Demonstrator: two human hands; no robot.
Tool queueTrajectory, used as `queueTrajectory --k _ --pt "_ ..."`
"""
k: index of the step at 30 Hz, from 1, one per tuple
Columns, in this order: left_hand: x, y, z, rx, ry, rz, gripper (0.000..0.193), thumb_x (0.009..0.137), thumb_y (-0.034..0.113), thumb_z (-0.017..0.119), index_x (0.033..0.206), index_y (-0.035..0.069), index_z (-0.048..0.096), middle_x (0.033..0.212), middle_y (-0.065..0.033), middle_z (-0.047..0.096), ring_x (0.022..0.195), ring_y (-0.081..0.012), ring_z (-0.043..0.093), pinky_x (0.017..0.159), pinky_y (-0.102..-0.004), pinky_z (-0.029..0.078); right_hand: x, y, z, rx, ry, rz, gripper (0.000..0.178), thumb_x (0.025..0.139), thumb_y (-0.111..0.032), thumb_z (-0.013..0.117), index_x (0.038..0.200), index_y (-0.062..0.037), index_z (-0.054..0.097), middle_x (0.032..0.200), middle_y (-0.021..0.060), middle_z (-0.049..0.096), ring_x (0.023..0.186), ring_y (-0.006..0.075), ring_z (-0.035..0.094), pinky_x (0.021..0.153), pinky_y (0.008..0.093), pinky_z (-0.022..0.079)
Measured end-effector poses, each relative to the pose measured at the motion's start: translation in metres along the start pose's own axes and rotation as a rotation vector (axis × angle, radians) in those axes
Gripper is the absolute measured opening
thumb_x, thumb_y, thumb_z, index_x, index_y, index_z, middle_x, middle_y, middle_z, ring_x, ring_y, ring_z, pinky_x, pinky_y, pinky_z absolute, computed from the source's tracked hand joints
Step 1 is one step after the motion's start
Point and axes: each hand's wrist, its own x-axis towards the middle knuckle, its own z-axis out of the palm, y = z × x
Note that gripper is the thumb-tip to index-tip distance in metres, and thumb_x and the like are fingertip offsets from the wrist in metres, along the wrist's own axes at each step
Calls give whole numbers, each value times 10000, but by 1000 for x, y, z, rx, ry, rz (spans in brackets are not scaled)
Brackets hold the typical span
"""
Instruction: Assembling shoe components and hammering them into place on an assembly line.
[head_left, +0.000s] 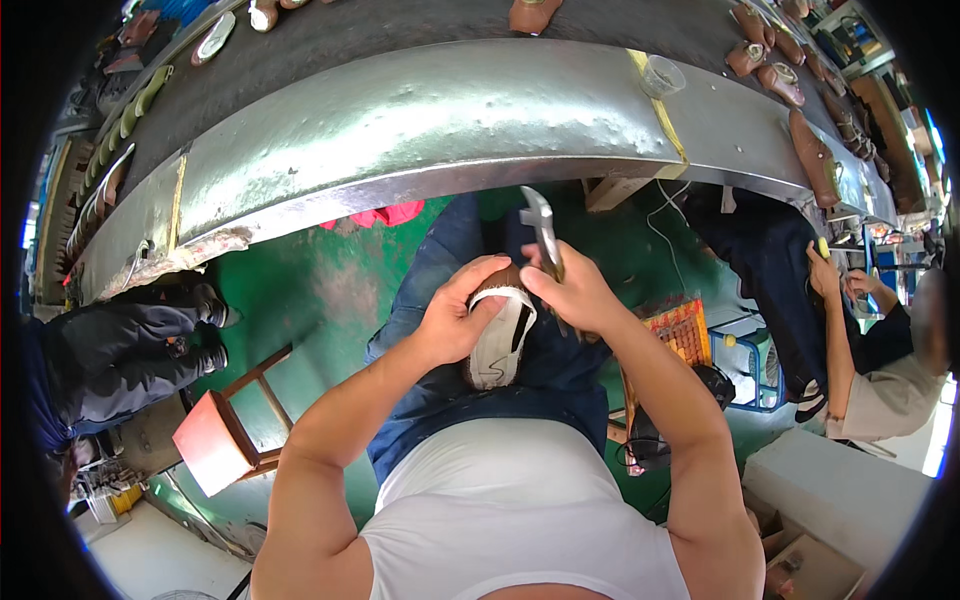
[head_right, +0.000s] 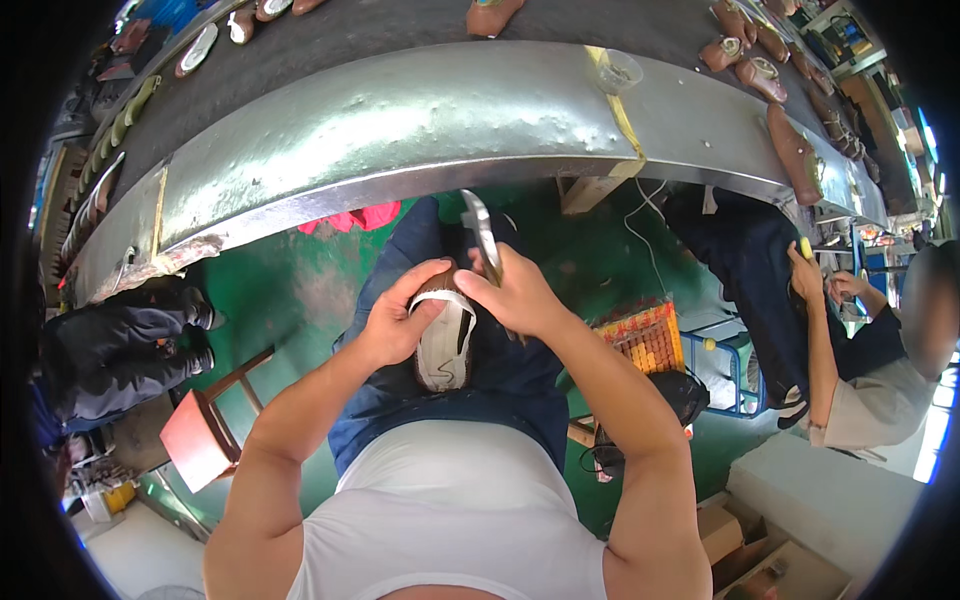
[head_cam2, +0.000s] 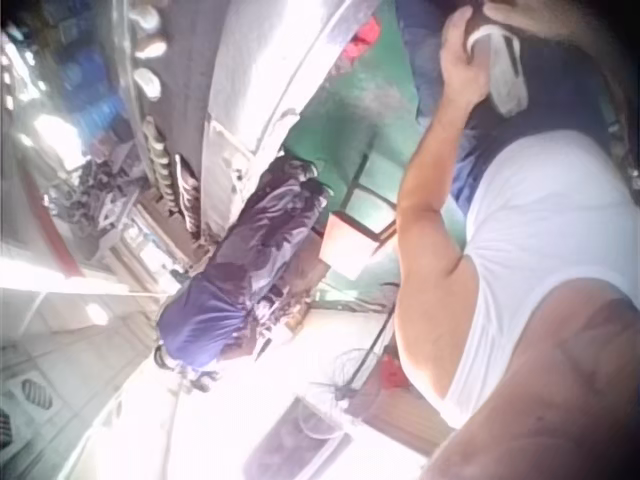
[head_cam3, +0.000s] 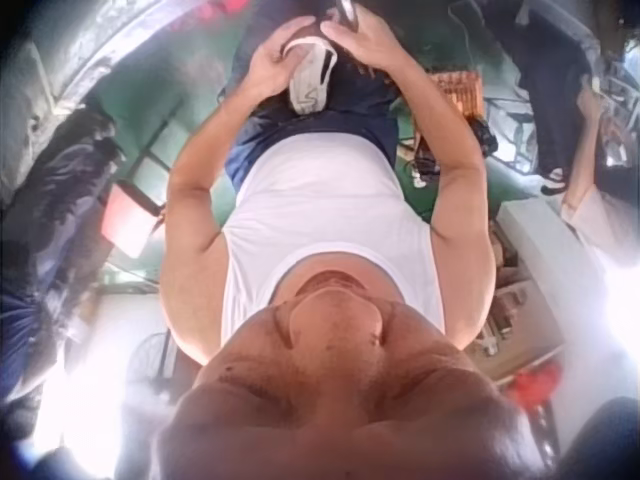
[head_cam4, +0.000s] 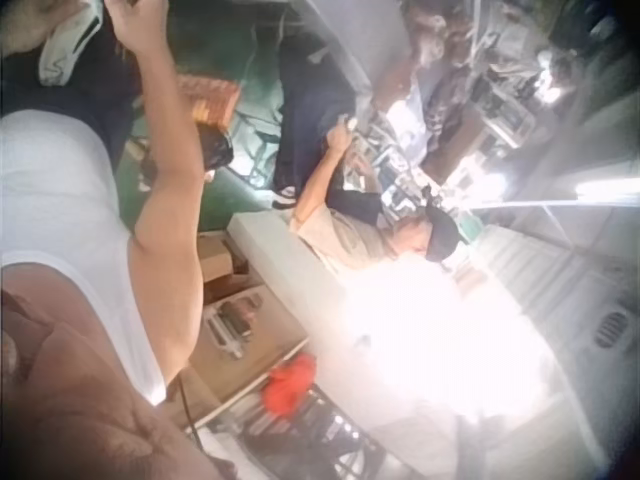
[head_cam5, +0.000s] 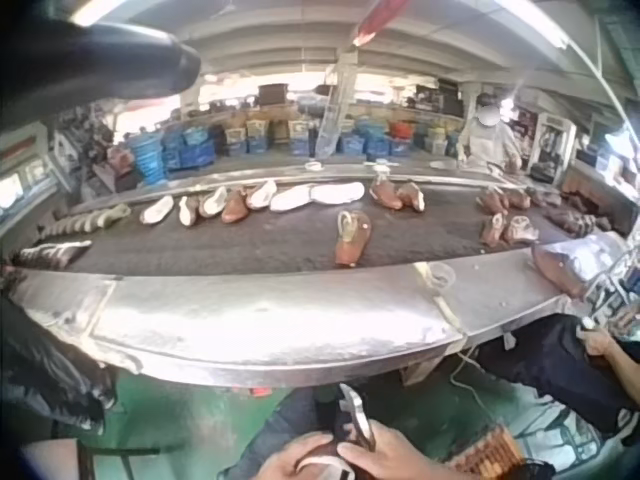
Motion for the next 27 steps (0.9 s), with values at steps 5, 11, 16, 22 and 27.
queueTrajectory --k 5,11,16,22,27 --pt "-5 16 -1 83 -110 156 566 892 -54 601 1425 62 451 1429 -154 458 1304 -286 478 1082 -365 388 11 -7 0 56 -185 31 497 814 -388 785 1007 16 567 835 101 612 794 133 590 711 309 488" --pt "-29 20 11 451 8 22 816 863 96 705 1527 51 232 1398 -233 393 1294 -376 432 1095 -411 360 9 -10 -5 -175 -293 -255 521 829 -278 772 1133 41 495 861 203 645 826 305 669 747 403 500" --pt "-58 -15 11 365 84 -187 551 934 163 620 1426 7 426 1277 -237 560 1210 -341 541 1043 -399 409 11 21 18 -216 -200 -181 578 799 -228 782 1192 37 450 995 269 640 966 377 658 826 423 504" --pt "-56 -28 -9 -78 -21 -445 538 925 4 452 1460 50 425 1298 -104 598 1191 -165 552 1022 -301 424 -22 48 55 -19 -66 225 686 708 -225 799 1214 91 460 1104 240 635 1054 327 645 921 375 497" --pt "-44 -35 -10 -223 -99 -500 718 812 -74 471 1509 59 356 1325 -94 578 1218 -174 537 1053 -296 400 -24 58 48 -98 -130 244 588 671 -75 684 1182 132 482 1048 234 646 966 308 672 843 362 530"
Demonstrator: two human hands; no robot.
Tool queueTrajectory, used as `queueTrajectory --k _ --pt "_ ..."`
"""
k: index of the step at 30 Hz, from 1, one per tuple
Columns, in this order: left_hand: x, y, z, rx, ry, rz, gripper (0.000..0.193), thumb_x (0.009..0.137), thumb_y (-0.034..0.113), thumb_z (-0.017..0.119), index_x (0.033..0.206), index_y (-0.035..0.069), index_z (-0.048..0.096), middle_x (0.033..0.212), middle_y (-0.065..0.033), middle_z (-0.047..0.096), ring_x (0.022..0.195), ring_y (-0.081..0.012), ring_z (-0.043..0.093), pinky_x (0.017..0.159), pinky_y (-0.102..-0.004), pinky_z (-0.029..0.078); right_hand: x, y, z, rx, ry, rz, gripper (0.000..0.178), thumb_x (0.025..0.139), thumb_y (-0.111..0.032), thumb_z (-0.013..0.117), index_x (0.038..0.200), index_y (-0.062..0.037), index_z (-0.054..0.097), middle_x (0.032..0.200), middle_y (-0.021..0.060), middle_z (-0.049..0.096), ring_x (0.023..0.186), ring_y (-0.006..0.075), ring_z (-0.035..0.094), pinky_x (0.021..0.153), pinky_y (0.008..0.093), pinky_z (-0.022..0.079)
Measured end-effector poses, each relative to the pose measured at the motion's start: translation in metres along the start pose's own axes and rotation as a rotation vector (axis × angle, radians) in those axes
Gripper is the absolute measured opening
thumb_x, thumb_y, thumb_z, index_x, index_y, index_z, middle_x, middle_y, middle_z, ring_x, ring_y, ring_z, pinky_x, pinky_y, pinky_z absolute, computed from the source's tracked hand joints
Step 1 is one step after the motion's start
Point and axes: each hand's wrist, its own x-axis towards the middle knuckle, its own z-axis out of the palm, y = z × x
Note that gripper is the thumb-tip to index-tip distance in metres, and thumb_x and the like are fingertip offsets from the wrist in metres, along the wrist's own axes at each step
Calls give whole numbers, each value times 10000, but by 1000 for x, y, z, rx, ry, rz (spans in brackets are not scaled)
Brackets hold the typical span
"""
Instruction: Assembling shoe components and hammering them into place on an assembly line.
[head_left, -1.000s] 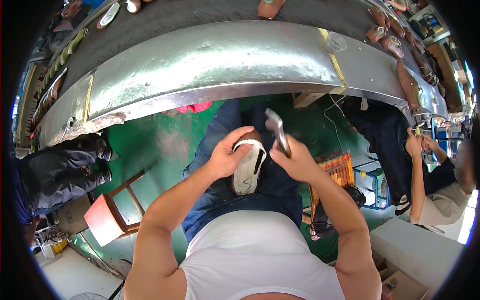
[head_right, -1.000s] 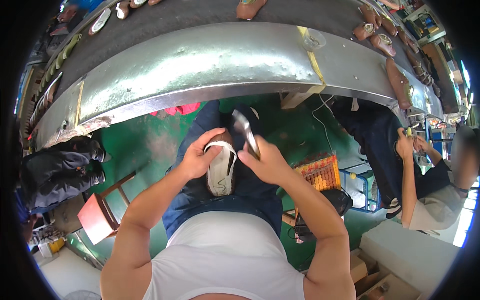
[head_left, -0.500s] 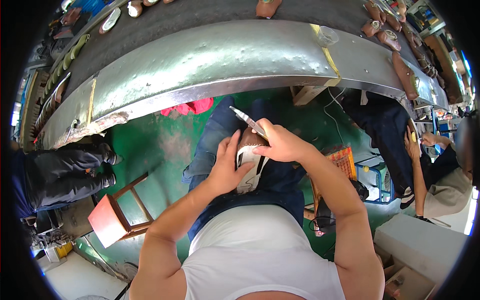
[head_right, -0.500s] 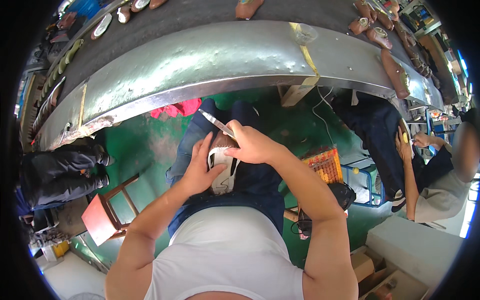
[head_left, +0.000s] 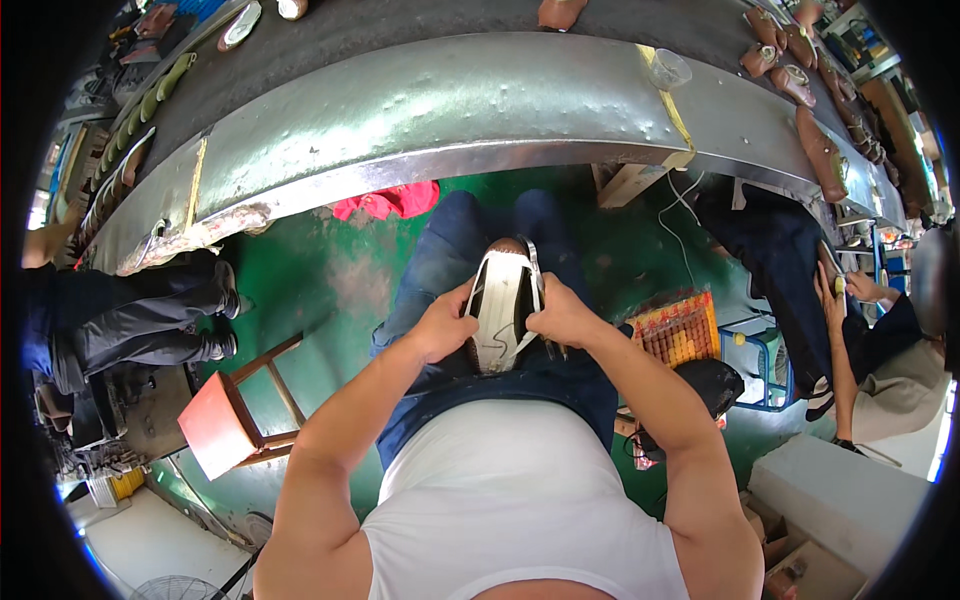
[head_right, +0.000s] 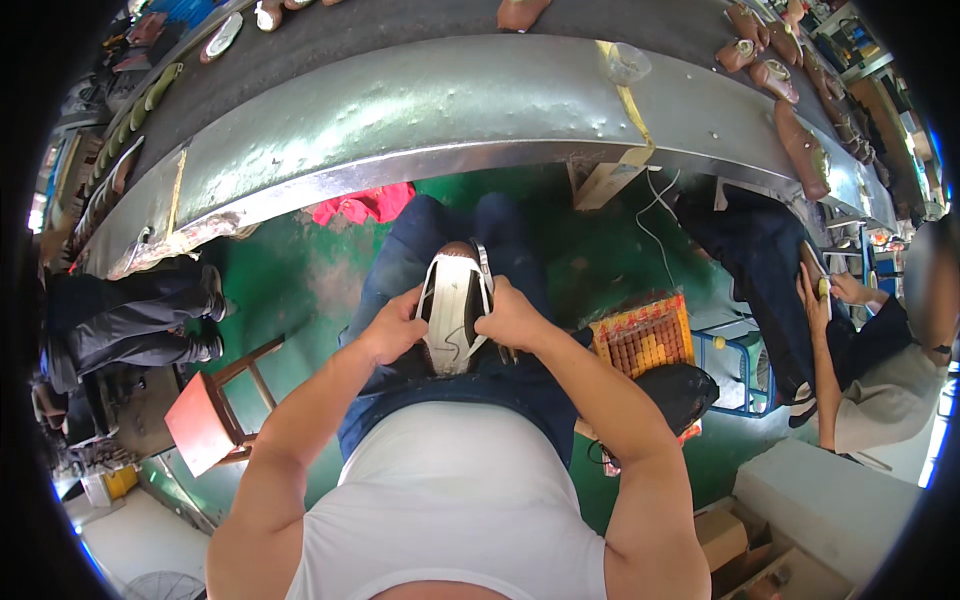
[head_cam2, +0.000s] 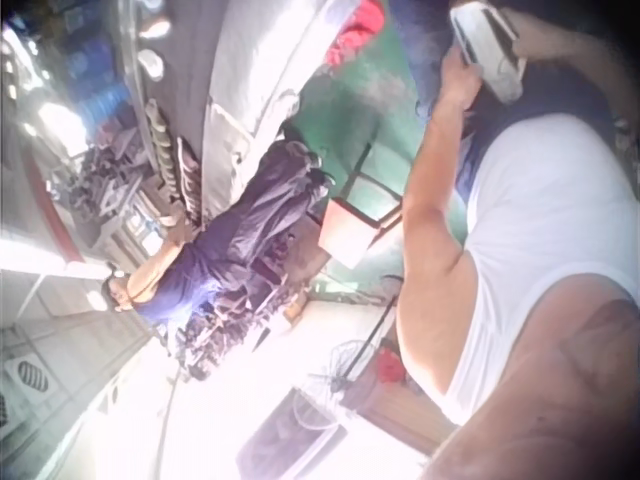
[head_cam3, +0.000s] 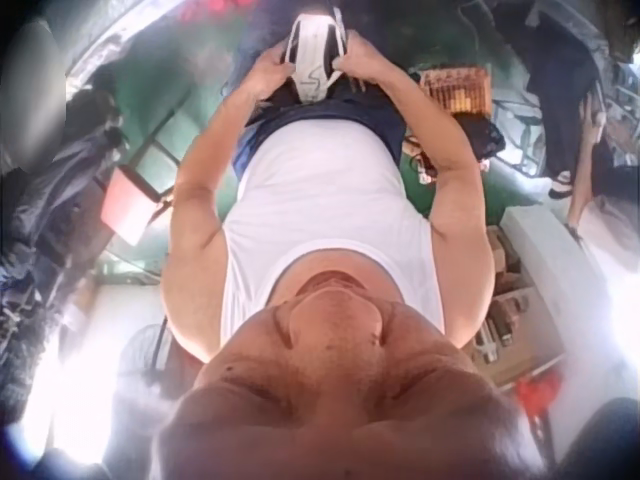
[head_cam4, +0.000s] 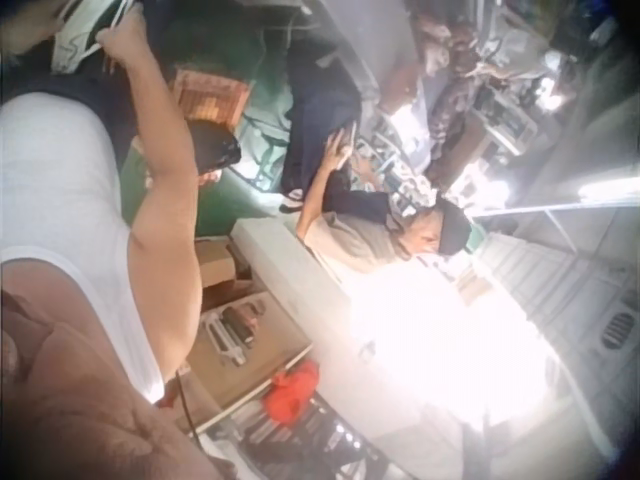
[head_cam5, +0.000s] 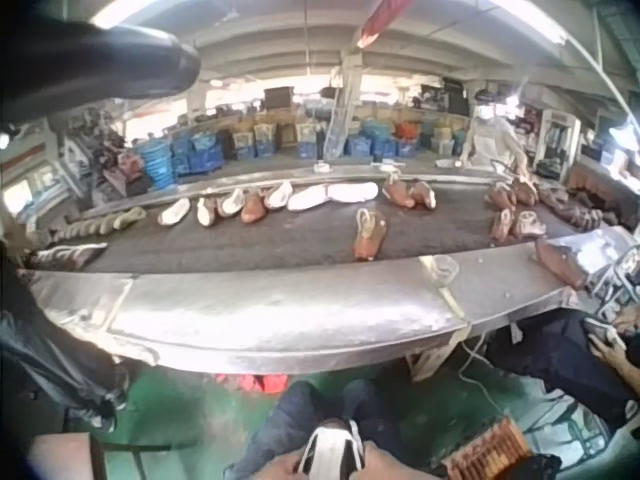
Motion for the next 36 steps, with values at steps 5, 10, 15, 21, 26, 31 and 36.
queueTrajectory --k 5,10,15,21,26,31,36 --pt "2 12 10 -225 -116 -34 801 796 -30 565 1538 56 274 1384 -124 528 1252 -207 522 1078 -312 383 -7 -24 -48 268 -227 194 362 798 -39 681 1108 31 507 902 109 644 727 148 619 601 304 500" --pt "1 -20 27 156 8 -58 806 830 38 666 1521 -3 252 1394 -150 501 1295 -217 476 1107 -341 353 -53 19 -74 646 -42 322 280 887 -105 638 1137 -20 545 933 81 671 772 150 637 656 300 512" --pt "3 -37 29 149 9 78 880 856 112 662 1536 -9 116 1472 -223 402 1368 -292 410 1137 -347 312 -88 -23 -68 -437 -269 69 322 903 -123 592 1181 36 552 1056 205 658 960 355 649 829 396 523" --pt "4 -25 33 160 -48 54 884 864 46 635 1548 9 77 1489 -177 367 1396 -246 348 1162 -339 247 -69 -25 -64 -675 -178 -262 545 843 -82 626 1342 67 467 1234 266 561 1103 388 586 903 447 496" --pt "8 -48 35 5 -54 193 846 902 110 594 1559 29 66 1519 -169 341 1400 -241 348 1166 -346 237 -50 -84 -64 -1018 -338 -224 325 841 -94 621 1133 44 586 1012 251 646 948 367 651 816 450 525" --pt "0 -2 44 -705 -148 38 663 1045 370 384 1549 8 150 1509 -139 387 1395 -232 370 1148 -319 276 -29 -54 -68 -996 -429 -284 168 844 -153 644 920 -3 627 803 199 676 789 369 675 706 461 536" --pt "32 -26 50 -434 430 -166 656 1055 498 278 1484 13 384 1476 -115 461 1343 -223 440 1115 -321 327 -36 -2 -43 -708 -103 -440 230 861 -182 646 1014 -17 598 837 165 660 771 367 656 697 452 535"
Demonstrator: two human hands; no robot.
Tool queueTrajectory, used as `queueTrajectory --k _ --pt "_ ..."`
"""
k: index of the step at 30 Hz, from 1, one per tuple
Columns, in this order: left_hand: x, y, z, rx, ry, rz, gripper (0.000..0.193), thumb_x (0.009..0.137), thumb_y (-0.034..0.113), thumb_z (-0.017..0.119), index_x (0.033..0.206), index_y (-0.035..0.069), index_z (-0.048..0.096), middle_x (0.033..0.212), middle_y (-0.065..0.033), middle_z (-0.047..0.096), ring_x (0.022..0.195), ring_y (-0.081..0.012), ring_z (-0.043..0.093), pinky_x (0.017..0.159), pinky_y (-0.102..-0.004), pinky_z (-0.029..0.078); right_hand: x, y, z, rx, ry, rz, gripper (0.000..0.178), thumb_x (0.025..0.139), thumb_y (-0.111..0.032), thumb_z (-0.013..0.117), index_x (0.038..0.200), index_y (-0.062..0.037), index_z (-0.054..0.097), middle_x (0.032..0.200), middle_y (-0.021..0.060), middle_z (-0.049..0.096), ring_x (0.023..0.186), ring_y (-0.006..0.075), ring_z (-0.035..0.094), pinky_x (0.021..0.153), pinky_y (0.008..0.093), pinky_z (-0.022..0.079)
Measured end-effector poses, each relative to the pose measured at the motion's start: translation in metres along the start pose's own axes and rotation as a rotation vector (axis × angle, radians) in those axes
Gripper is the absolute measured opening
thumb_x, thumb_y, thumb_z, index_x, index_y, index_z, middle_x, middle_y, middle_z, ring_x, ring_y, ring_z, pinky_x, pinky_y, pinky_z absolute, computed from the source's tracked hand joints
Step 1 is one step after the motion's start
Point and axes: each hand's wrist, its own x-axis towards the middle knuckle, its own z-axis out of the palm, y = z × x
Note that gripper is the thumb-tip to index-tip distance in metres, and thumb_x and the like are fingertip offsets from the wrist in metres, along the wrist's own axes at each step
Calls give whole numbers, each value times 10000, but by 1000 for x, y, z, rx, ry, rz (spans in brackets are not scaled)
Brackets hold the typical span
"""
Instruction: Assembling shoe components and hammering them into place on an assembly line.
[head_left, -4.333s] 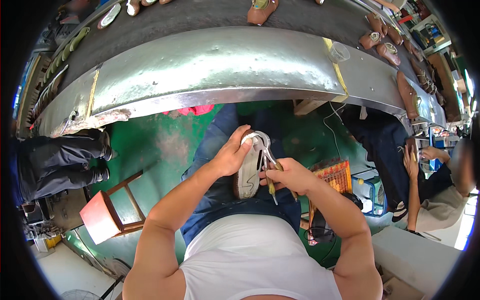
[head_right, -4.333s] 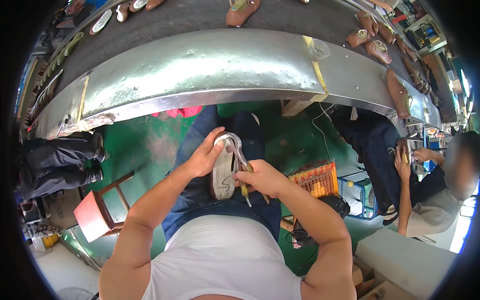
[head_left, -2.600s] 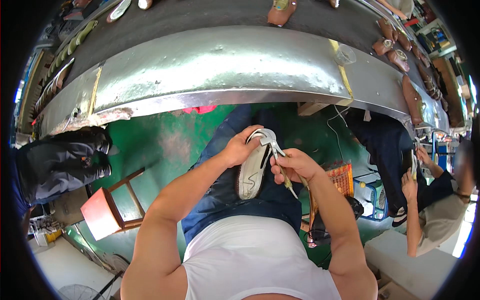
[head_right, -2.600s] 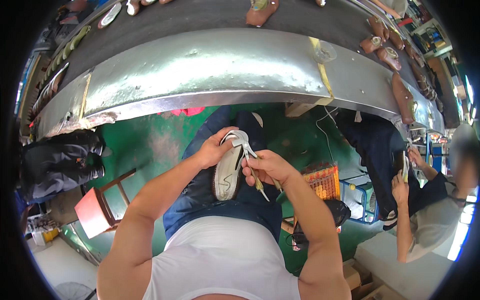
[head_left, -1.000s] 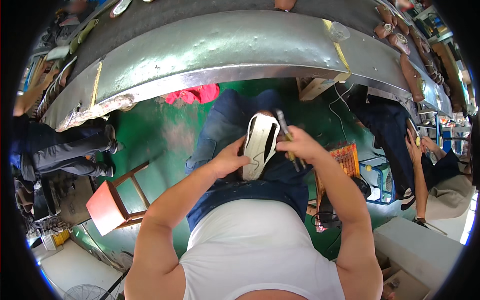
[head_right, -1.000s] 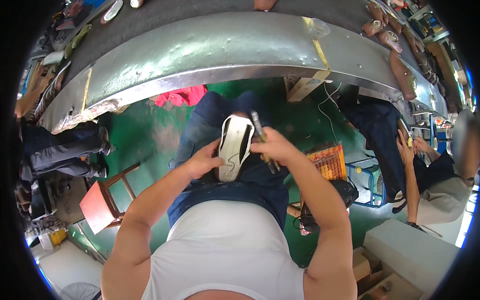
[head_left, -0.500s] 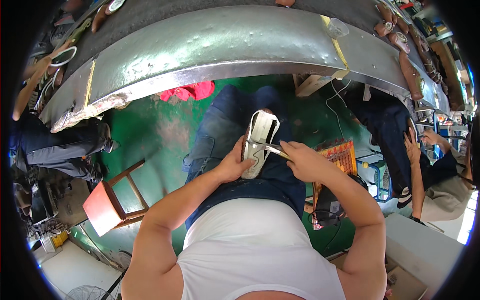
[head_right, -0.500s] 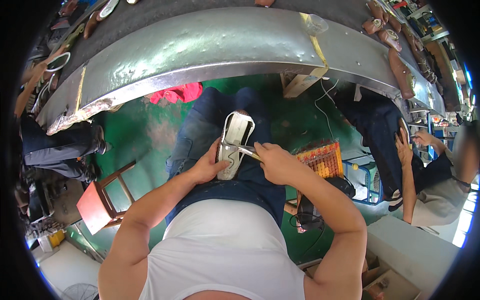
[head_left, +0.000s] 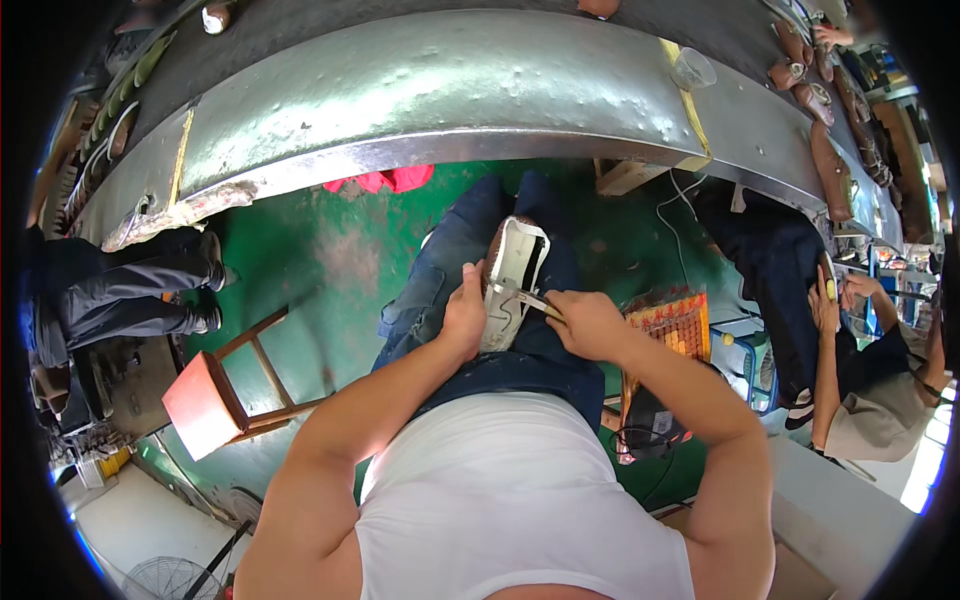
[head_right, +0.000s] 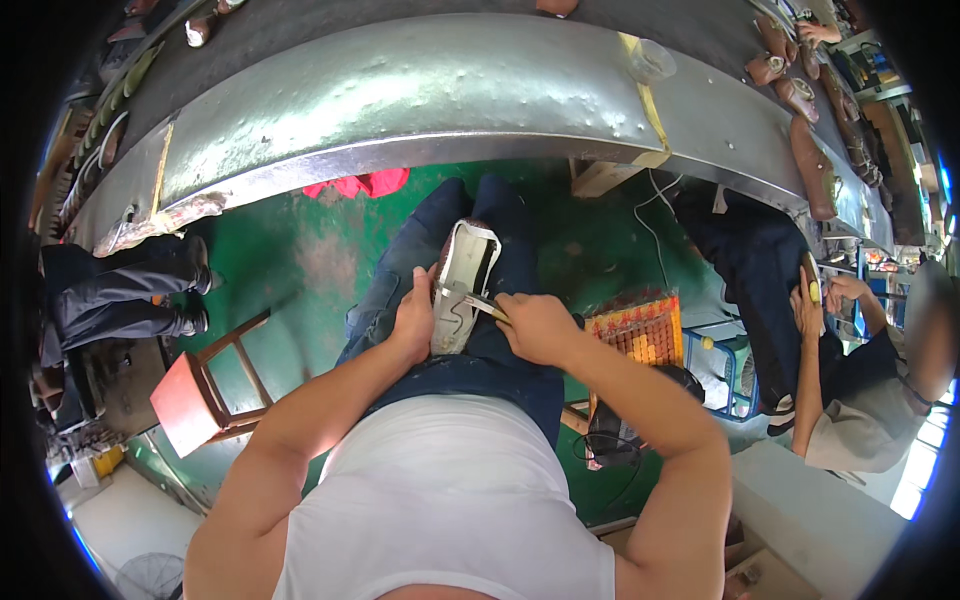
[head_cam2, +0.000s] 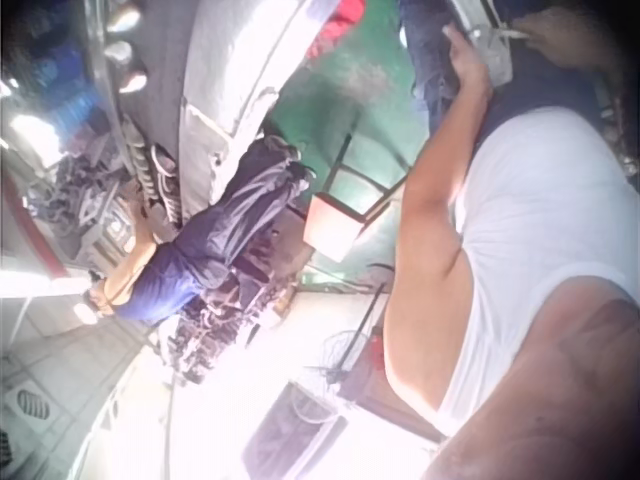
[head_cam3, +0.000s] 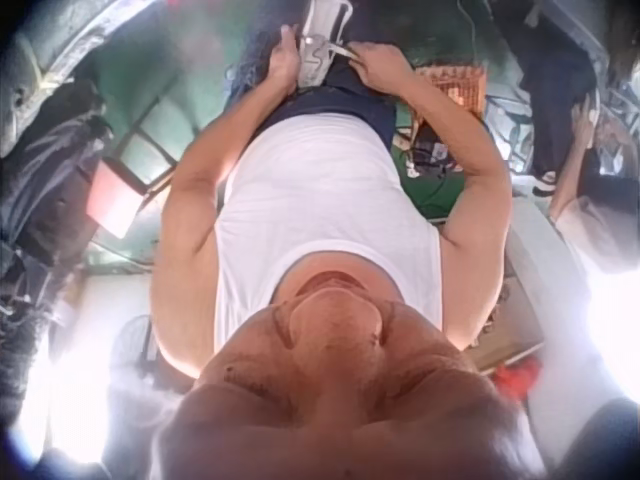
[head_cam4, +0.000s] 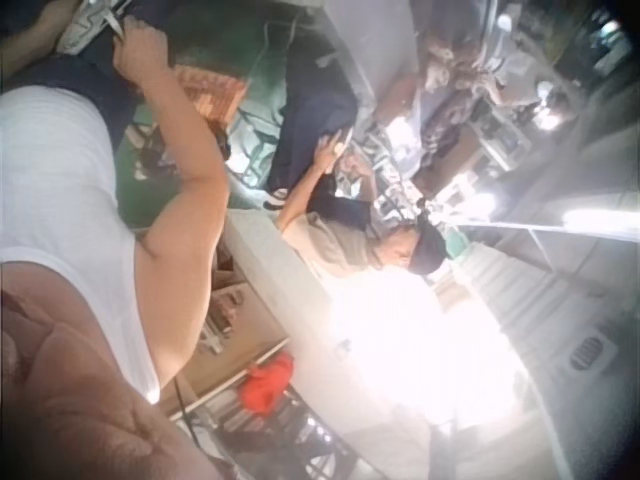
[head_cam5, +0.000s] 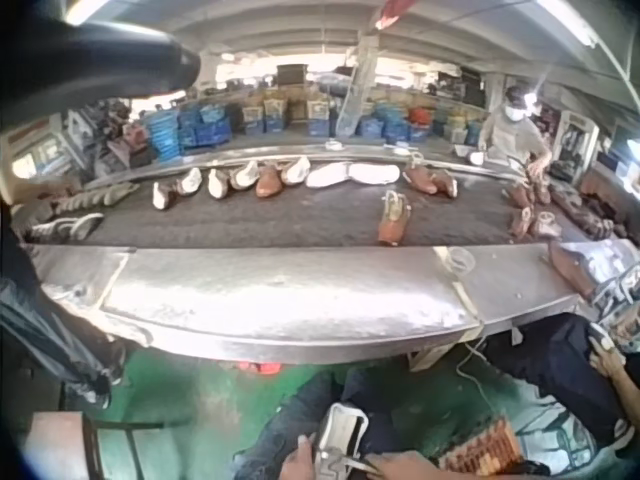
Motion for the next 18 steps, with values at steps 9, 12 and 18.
queueTrajectory --k 9,12,18 --pt "9 -9 -4 762 133 554 485 1049 347 337 1374 35 518 1179 -285 626 1062 -453 615 924 -465 493 -19 -2 -12 117 -29 183 371 896 -193 619 1190 24 555 1044 225 623 950 407 616 838 461 501" --pt "6 -5 -2 813 108 599 483 1037 319 377 1383 2 487 1168 -299 623 1024 -468 622 901 -488 499 -16 2 -29 202 -107 253 384 912 -214 611 1208 22 549 1048 233 617 957 422 604 853 459 484" --pt "8 6 -2 1069 20 591 513 1013 291 429 1328 -113 437 1063 -360 623 956 -491 631 853 -513 513 15 -19 -17 366 325 226 332 984 -294 522 1103 13 566 984 234 627 950 415 606 825 460 480"
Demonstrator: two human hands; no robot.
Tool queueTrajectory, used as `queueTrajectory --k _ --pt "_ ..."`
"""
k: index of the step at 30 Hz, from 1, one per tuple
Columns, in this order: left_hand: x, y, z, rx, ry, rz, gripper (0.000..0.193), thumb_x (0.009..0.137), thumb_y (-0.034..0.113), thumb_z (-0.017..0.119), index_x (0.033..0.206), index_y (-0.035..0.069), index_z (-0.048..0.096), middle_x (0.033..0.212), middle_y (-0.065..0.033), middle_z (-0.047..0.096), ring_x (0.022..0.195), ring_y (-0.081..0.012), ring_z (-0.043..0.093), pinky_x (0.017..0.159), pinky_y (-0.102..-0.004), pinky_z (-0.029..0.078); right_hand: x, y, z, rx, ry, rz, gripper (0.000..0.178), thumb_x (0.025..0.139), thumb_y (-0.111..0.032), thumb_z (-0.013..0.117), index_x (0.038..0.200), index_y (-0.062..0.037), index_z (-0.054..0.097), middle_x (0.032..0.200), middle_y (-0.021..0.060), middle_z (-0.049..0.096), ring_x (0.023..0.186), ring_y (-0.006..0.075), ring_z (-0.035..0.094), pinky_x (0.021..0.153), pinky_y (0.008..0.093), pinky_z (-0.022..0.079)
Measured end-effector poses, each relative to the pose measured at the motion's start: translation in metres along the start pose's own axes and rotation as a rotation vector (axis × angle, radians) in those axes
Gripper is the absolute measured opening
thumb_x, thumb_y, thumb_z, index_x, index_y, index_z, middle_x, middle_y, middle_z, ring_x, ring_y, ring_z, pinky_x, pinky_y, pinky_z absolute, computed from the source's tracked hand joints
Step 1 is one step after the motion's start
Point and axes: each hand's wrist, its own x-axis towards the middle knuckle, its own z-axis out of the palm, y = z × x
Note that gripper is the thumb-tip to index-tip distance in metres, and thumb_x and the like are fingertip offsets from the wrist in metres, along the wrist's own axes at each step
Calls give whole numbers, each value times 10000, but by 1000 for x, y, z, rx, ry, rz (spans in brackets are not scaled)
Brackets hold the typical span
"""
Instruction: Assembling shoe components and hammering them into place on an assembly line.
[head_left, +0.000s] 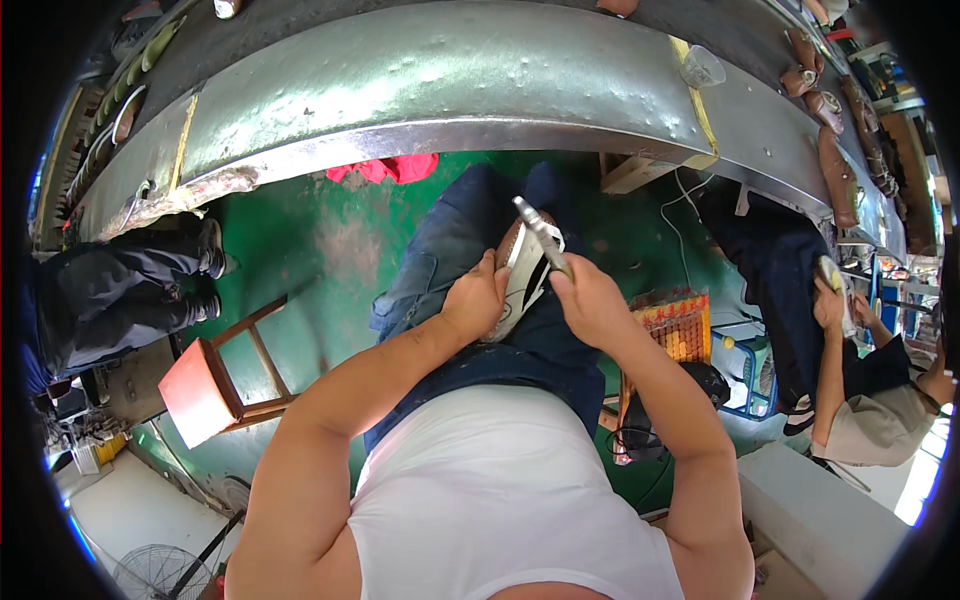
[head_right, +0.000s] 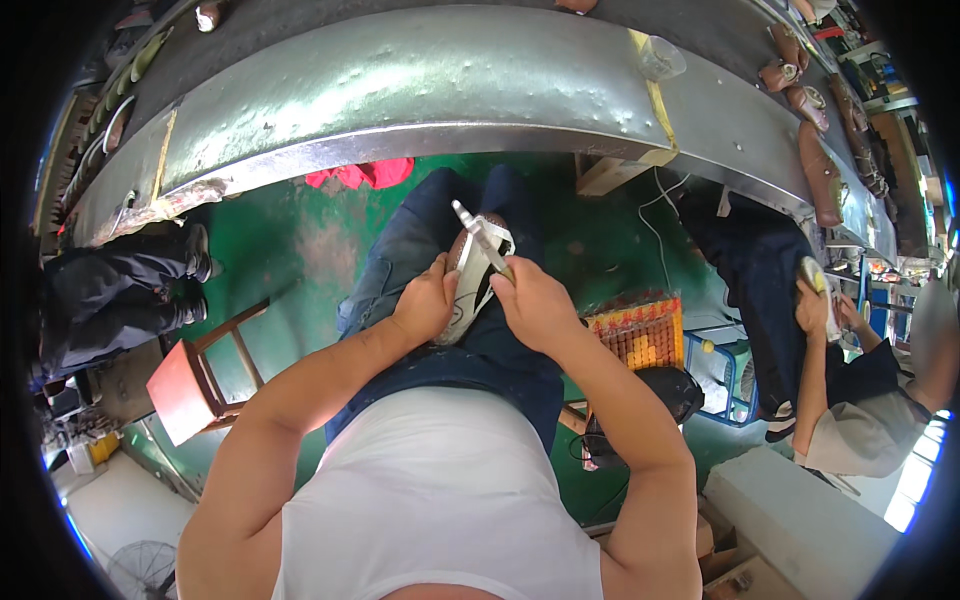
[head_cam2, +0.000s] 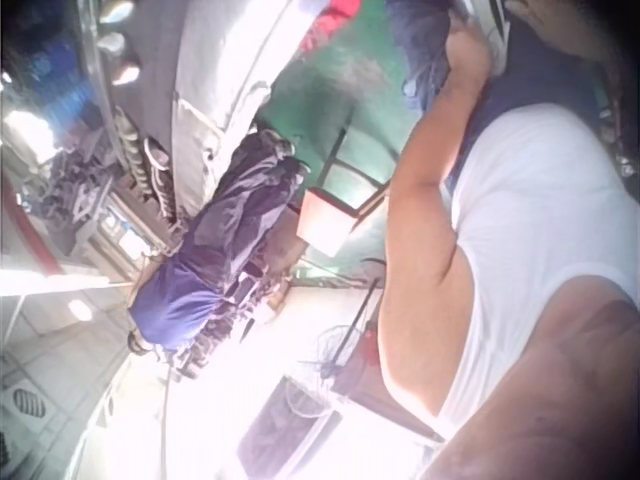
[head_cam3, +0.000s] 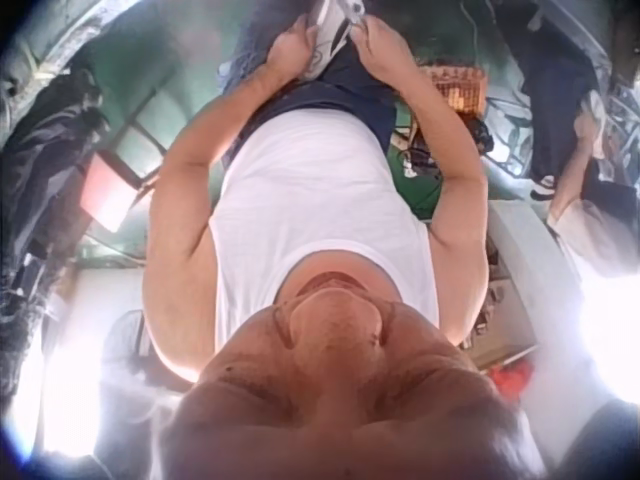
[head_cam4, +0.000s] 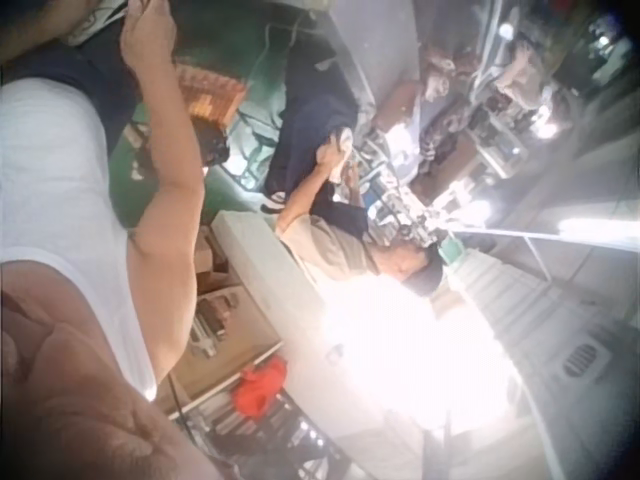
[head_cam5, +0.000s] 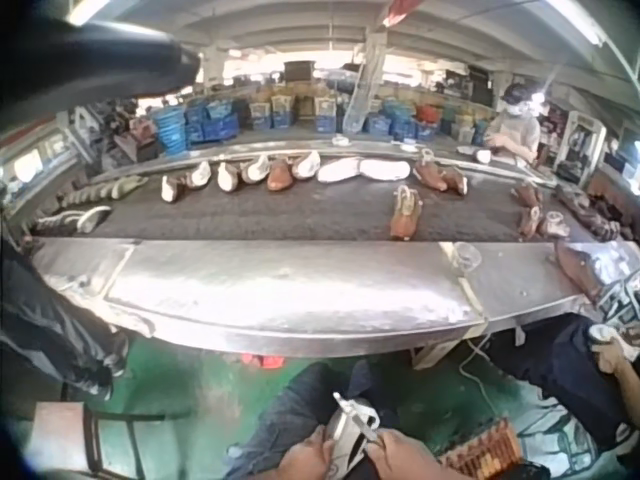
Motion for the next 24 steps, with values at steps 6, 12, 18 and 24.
queueTrajectory --k 6,12,18,24 --pt "0 4 -10 58 -114 -79 547 1001 294 466 1326 -138 380 1054 -378 612 953 -502 632 840 -514 520 10 8 11 -135 -129 -41 389 1007 -344 466 964 27 574 916 235 664 862 431 649 785 509 513" --pt "-8 -8 -14 -77 -190 -78 585 988 249 500 1398 -121 304 1179 -383 560 1120 -477 577 965 -465 466 3 -4 6 -226 -387 109 400 1015 -357 442 999 13 593 935 238 658 916 431 633 818 502 493" --pt "-17 -11 -28 -476 -372 -159 711 942 125 601 1523 -17 217 1391 -216 509 1285 -269 499 1070 -332 386 -20 -1 5 -225 -473 213 395 991 -371 494 966 11 592 909 235 657 893 429 635 790 485 494" --pt "14 15 -63 -426 -484 -101 730 893 197 660 1514 77 295 1360 -250 530 1239 -358 543 1033 -384 420 -39 6 -23 7 -180 246 309 916 -267 627 1066 3 603 880 227 655 841 416 641 756 442 497"
